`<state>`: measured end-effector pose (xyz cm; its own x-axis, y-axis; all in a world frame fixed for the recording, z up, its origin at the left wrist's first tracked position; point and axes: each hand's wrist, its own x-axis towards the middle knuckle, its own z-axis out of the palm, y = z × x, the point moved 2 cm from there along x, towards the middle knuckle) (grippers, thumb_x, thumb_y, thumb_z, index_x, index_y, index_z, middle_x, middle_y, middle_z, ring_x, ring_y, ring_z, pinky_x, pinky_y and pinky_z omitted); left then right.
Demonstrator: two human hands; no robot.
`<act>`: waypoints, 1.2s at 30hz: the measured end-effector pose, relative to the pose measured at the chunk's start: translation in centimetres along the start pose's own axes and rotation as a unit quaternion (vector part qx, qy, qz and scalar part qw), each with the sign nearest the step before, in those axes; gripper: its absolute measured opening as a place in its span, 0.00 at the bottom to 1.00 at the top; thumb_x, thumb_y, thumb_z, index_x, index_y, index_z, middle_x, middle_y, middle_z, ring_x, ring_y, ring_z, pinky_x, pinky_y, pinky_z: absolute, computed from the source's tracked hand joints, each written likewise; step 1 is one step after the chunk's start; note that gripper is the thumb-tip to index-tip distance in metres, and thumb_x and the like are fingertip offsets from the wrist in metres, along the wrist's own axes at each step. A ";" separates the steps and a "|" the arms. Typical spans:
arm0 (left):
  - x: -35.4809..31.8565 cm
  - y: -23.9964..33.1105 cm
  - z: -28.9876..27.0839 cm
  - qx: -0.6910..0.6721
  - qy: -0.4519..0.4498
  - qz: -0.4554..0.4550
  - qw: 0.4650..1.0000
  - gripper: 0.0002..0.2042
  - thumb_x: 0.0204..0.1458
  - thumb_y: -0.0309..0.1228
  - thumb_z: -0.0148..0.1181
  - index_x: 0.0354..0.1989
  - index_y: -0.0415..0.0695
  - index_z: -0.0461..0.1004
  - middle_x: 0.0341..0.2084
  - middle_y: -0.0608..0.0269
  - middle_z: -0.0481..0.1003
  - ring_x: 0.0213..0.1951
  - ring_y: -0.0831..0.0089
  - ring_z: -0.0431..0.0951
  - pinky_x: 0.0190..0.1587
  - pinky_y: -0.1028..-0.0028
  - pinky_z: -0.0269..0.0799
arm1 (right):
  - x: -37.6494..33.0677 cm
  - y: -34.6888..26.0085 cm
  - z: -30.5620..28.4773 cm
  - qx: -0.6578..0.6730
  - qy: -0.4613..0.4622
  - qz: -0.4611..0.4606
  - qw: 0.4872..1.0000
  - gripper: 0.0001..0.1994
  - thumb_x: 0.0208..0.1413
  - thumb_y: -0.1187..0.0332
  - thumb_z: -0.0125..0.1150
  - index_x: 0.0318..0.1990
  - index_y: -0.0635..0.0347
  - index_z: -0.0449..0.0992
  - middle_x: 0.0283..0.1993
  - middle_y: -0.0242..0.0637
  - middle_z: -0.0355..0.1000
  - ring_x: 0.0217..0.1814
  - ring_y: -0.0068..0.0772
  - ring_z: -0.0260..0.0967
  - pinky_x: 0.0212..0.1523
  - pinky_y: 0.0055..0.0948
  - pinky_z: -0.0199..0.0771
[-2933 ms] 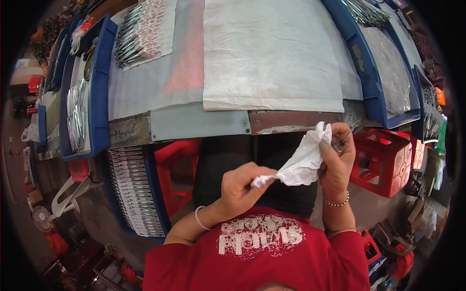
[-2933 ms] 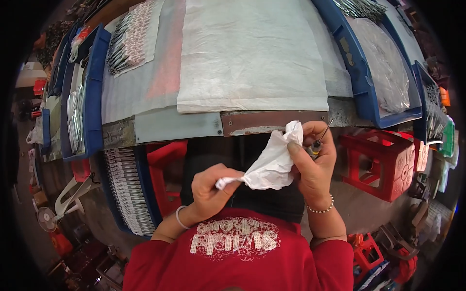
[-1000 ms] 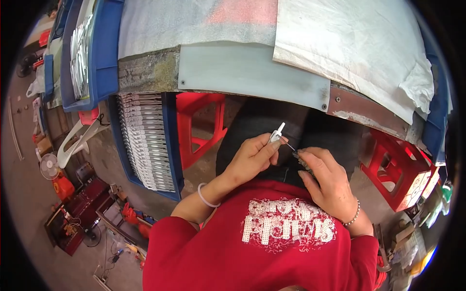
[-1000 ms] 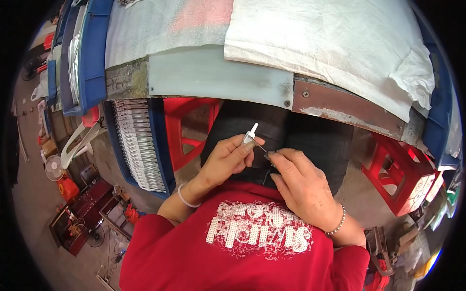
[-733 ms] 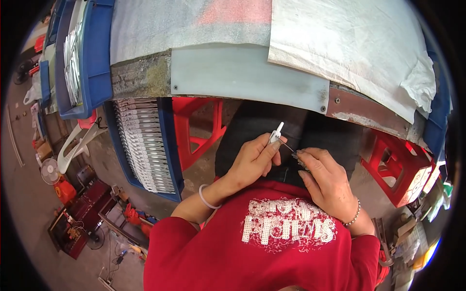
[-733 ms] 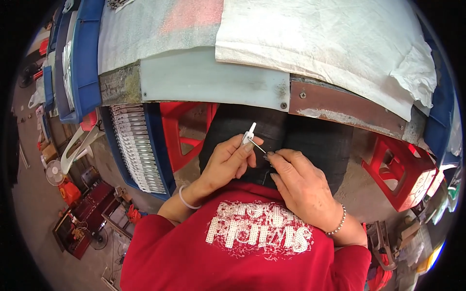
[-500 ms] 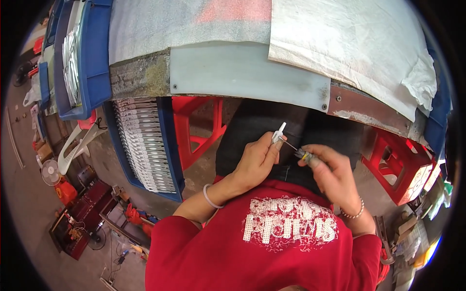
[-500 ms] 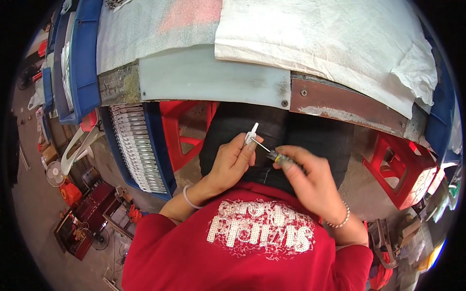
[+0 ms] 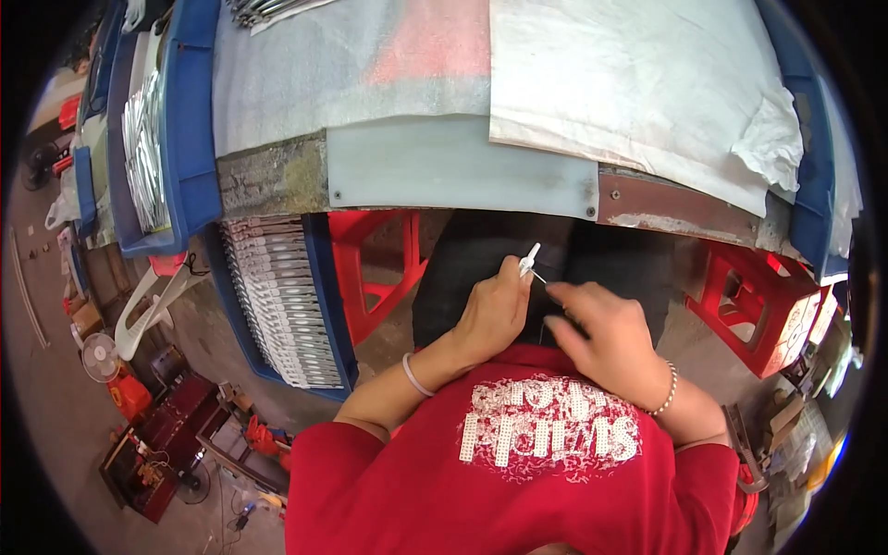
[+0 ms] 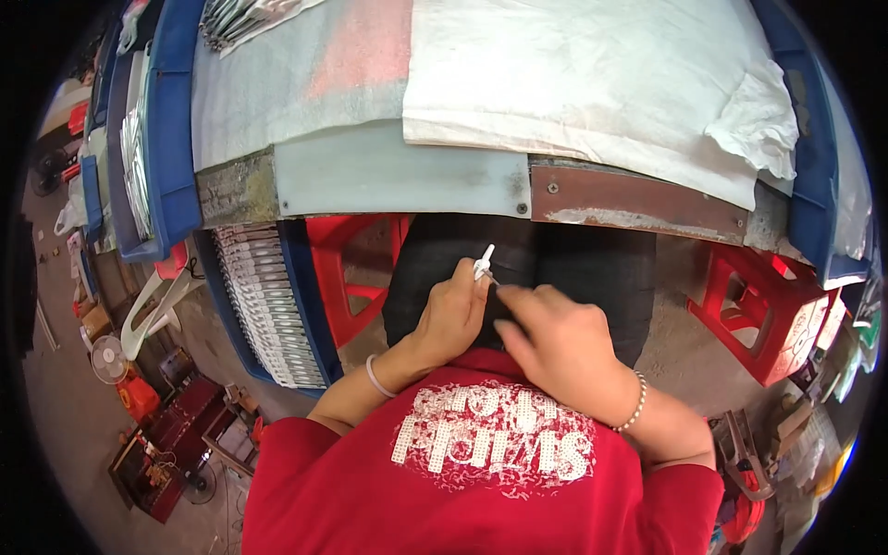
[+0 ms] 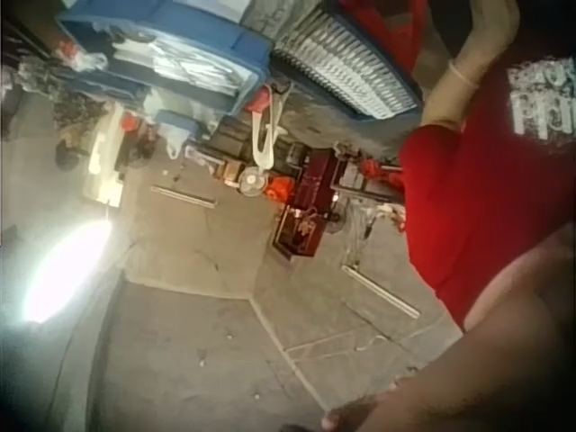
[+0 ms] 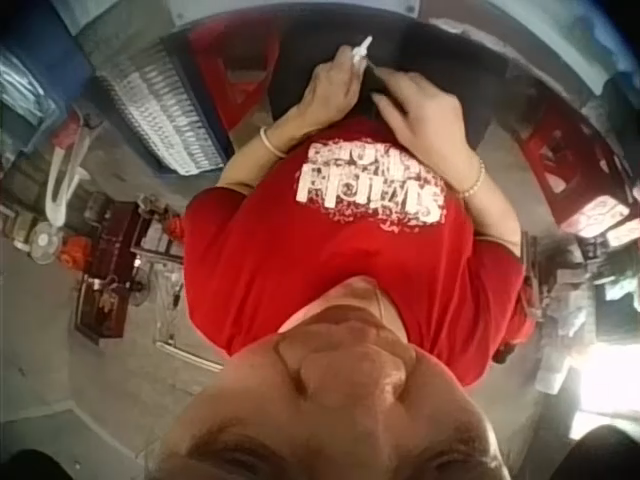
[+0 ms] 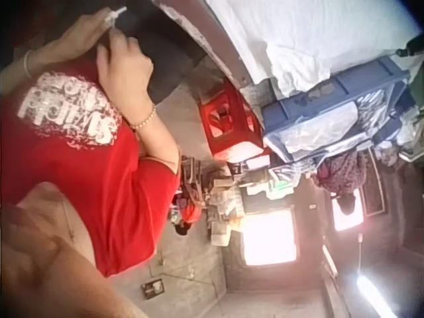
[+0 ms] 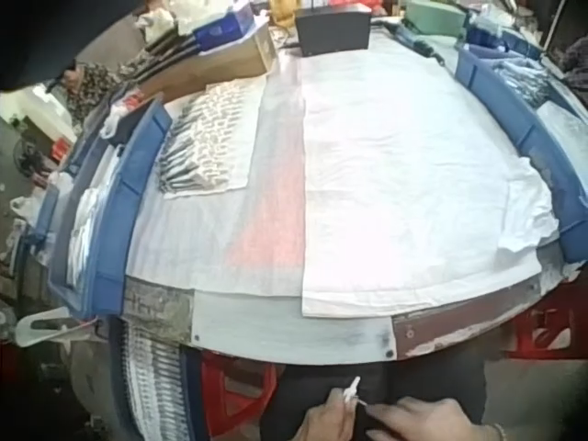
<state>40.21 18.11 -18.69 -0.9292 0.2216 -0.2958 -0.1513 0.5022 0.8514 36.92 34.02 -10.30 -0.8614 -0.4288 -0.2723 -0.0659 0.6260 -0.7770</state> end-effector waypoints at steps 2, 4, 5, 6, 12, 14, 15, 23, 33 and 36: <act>-0.1 0.5 -0.2 -0.050 -0.005 -0.021 0.998 0.05 0.58 0.23 0.48 0.33 0.35 0.59 0.18 0.41 0.69 0.24 0.41 0.72 0.21 0.55 0.63 | 0.2 -1.3 -0.8 -0.138 -0.056 -0.023 0.989 0.12 0.50 0.75 0.59 0.43 0.65 0.75 0.27 0.41 0.71 0.24 0.34 0.70 0.23 0.31 0.69; 0.1 0.2 -0.2 -0.041 -0.012 -0.028 0.999 0.06 0.58 0.24 0.48 0.33 0.35 0.59 0.18 0.41 0.69 0.24 0.41 0.73 0.21 0.55 0.63 | 0.6 -1.4 -1.0 -0.246 -0.133 -0.059 0.958 0.14 0.47 0.76 0.60 0.44 0.64 0.76 0.26 0.42 0.70 0.24 0.40 0.71 0.25 0.35 0.71; -0.1 0.2 -0.2 -0.031 -0.013 -0.034 0.999 0.06 0.58 0.24 0.48 0.33 0.35 0.59 0.18 0.41 0.69 0.24 0.41 0.73 0.21 0.55 0.63 | 0.7 -1.2 -1.0 -0.245 -0.138 -0.059 0.958 0.14 0.47 0.76 0.60 0.44 0.64 0.76 0.26 0.42 0.70 0.24 0.40 0.71 0.25 0.35 0.71; -0.6 0.1 -0.1 -0.033 -0.012 -0.038 0.999 0.06 0.58 0.24 0.48 0.33 0.35 0.59 0.18 0.41 0.69 0.24 0.41 0.73 0.21 0.55 0.63 | 0.8 -0.6 -0.9 -0.126 -0.124 -0.010 0.984 0.14 0.48 0.76 0.60 0.45 0.64 0.76 0.28 0.43 0.71 0.26 0.41 0.71 0.26 0.35 0.71; 0.7 -0.4 0.2 0.036 -0.022 -0.005 0.999 0.06 0.58 0.24 0.48 0.34 0.35 0.60 0.18 0.40 0.69 0.25 0.40 0.73 0.22 0.56 0.65 | 0.8 1.3 -0.4 0.079 -0.038 0.025 0.996 0.17 0.49 0.75 0.60 0.49 0.63 0.74 0.35 0.49 0.74 0.30 0.47 0.73 0.33 0.34 0.74; 0.6 -0.1 0.1 -0.024 -0.001 0.004 1.000 0.07 0.57 0.25 0.48 0.32 0.35 0.59 0.15 0.40 0.69 0.22 0.41 0.73 0.20 0.51 0.65 | 1.2 -0.8 -1.0 -0.180 -0.128 0.003 0.975 0.20 0.50 0.72 0.59 0.53 0.58 0.72 0.27 0.43 0.70 0.22 0.42 0.70 0.24 0.36 0.72; 0.8 -0.1 0.0 -0.027 -0.008 0.003 1.000 0.07 0.57 0.25 0.48 0.32 0.35 0.59 0.15 0.40 0.69 0.22 0.41 0.73 0.20 0.51 0.65 | 1.1 -1.0 -0.9 -0.235 -0.135 -0.033 0.962 0.21 0.50 0.71 0.59 0.54 0.56 0.72 0.25 0.42 0.68 0.20 0.41 0.69 0.21 0.36 0.71; 1.2 -0.5 -0.2 0.003 -0.008 0.014 1.000 0.07 0.56 0.25 0.49 0.33 0.34 0.59 0.15 0.41 0.70 0.21 0.42 0.73 0.19 0.53 0.66 | 2.0 1.8 0.2 0.004 -0.088 0.020 0.996 0.18 0.51 0.75 0.58 0.52 0.63 0.73 0.27 0.45 0.73 0.24 0.37 0.72 0.25 0.27 0.71; 0.8 0.1 -0.9 -0.087 0.010 -0.015 0.996 0.07 0.59 0.28 0.48 0.34 0.35 0.62 0.18 0.46 0.71 0.23 0.49 0.75 0.24 0.60 0.67 | 1.4 -1.0 -2.7 0.066 -0.048 0.019 0.996 0.17 0.48 0.79 0.59 0.47 0.65 0.70 0.40 0.46 0.71 0.37 0.47 0.70 0.37 0.34 0.72; 0.6 0.4 -1.4 -0.187 -0.025 -0.100 0.977 0.09 0.61 0.30 0.46 0.33 0.37 0.67 0.15 0.57 0.66 0.17 0.69 0.69 0.22 0.71 0.63 | 0.3 -0.8 -2.8 0.010 -0.026 -0.057 0.998 0.19 0.45 0.81 0.60 0.48 0.64 0.70 0.44 0.47 0.68 0.41 0.50 0.70 0.38 0.37 0.73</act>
<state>39.17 17.29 -17.94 -0.8526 0.1952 -0.4847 -0.4489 0.2010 0.8707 35.32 35.19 -8.14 -0.8218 -0.5295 -0.2104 -0.1511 0.5585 -0.8156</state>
